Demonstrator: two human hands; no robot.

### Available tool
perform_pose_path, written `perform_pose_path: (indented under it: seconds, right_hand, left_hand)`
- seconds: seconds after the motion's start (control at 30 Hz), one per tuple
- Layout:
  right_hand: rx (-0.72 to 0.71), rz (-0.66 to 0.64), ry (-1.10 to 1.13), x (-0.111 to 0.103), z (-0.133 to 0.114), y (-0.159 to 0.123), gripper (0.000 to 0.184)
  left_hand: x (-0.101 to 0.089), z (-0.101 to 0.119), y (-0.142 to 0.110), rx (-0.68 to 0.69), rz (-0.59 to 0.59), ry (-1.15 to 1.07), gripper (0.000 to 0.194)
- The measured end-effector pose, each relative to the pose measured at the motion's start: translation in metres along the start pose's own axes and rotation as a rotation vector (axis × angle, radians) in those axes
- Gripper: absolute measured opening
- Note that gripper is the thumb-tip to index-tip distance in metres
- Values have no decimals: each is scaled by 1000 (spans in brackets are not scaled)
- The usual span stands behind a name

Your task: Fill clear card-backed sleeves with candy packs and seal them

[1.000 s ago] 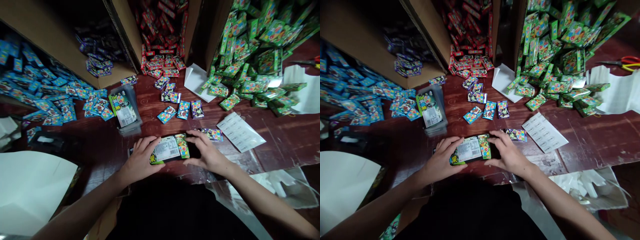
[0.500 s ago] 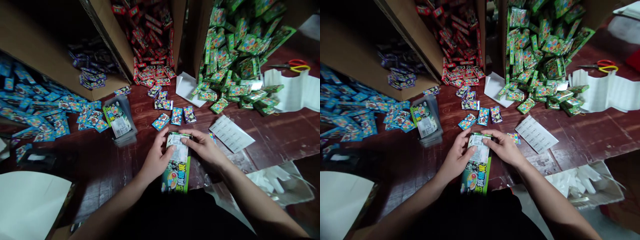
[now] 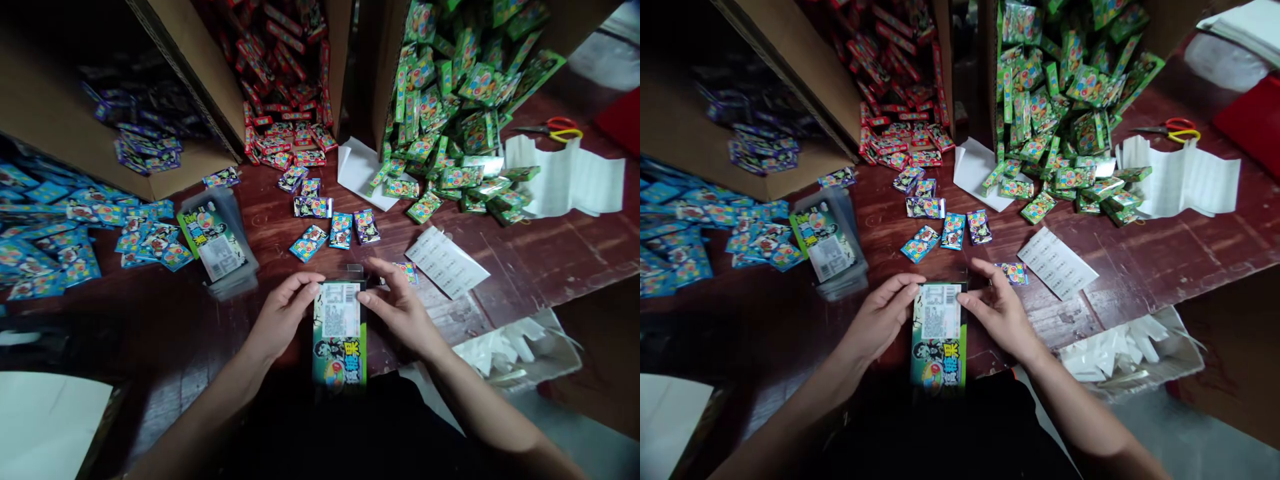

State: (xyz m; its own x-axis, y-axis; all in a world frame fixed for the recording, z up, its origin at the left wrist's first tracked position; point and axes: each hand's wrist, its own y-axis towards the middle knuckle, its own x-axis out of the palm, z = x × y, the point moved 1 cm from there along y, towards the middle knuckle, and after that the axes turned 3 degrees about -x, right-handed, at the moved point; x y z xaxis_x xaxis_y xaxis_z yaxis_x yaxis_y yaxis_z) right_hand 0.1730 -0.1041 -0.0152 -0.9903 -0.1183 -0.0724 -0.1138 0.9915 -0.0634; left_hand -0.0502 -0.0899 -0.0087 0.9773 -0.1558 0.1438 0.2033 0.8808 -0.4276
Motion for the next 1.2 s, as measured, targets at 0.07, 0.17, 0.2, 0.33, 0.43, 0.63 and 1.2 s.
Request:
perform_pose_path:
  seconds: [0.07,0.17,0.2,0.33,0.43,0.63,1.2]
  right_hand:
    - [10,67,47,4,4,-5,49]
    - [66,0,61,6,4,-7,33]
    - [92,-37,67,5,3,-6,31]
    - [58,-61,46,4,-5,0,25]
    - [-23,-4,67,4,-9,3,34]
    - [-23,-131,-67,-6,-19,11,15]
    - [246,-155,218,-25,-31,16,26]
  left_hand:
    - [0,3,1,36,11,19,21]
    - [3,7,2,101,53,107,15]
    - [4,8,3,113,80,133,14]
    - [8,10,3,138,182,167,22]
    - [7,13,5,106,154,169,32]
    - [-1,28,5,54,-60,265,20]
    - [10,56,27,-27,-238,450,23]
